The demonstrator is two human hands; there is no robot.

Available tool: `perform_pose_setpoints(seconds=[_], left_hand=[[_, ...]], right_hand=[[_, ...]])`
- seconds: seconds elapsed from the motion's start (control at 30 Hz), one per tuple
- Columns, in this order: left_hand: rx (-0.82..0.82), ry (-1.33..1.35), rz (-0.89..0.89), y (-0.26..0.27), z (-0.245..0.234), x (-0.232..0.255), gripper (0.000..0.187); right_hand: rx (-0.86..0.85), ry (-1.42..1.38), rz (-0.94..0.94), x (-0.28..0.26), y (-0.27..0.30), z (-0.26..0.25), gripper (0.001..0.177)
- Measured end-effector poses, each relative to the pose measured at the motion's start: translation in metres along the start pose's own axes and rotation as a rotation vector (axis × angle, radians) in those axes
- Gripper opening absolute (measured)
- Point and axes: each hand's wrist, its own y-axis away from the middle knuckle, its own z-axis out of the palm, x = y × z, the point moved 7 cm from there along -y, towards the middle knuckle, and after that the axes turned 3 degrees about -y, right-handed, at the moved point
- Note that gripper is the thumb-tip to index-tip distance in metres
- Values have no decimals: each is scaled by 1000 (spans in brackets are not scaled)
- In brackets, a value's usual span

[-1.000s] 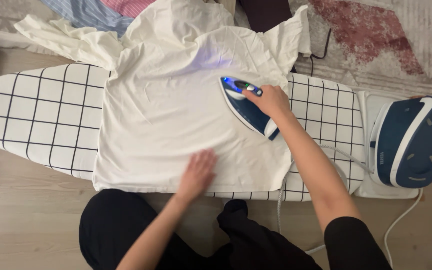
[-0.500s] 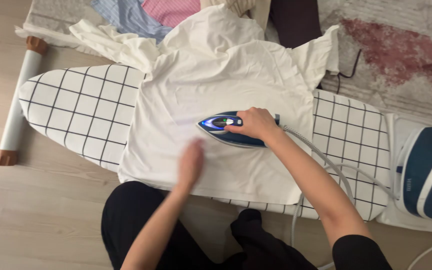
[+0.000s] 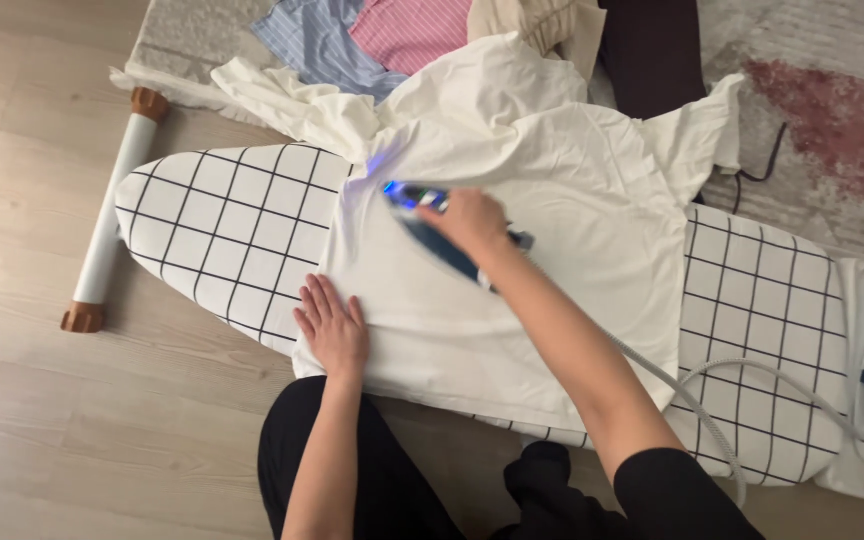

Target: The person lays a white long-sleeve shirt flat on an ironing board, smooths and repositions it, and irons the body section by section with a steam iron, occasionally lifting and re-spreading the fabric to iron other areas.

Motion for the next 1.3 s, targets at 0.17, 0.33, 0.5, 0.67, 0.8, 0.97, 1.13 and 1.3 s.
perform_pose_setpoints(seconds=[0.17, 0.33, 0.5, 0.67, 0.8, 0.97, 1.13, 1.3], left_hand=[[-4, 28, -1, -2, -1, -1, 72], [-9, 49, -21, -2, -3, 2, 72], [10, 74, -34, 0, -2, 2, 65], [-1, 46, -19, 1, -4, 1, 65], [-15, 59, 7, 0, -3, 2, 66], [-48, 49, -6, -2, -2, 1, 68], [-63, 49, 3, -2, -2, 1, 69], [-102, 33, 4, -3, -4, 3, 70]], right_hand=[[1, -42, 36, 41, -16, -25, 70], [-266, 29, -224, -5, 25, -14, 69], [-183, 28, -300, -67, 41, 7, 71], [-34, -17, -147, -53, -12, 14, 69], [35, -42, 83, 16, -35, -5, 69], [-20, 12, 72, 84, 19, -58, 70], [-143, 61, 13, 145, 76, -91, 63], [-118, 107, 172, 237, 115, -109, 79]])
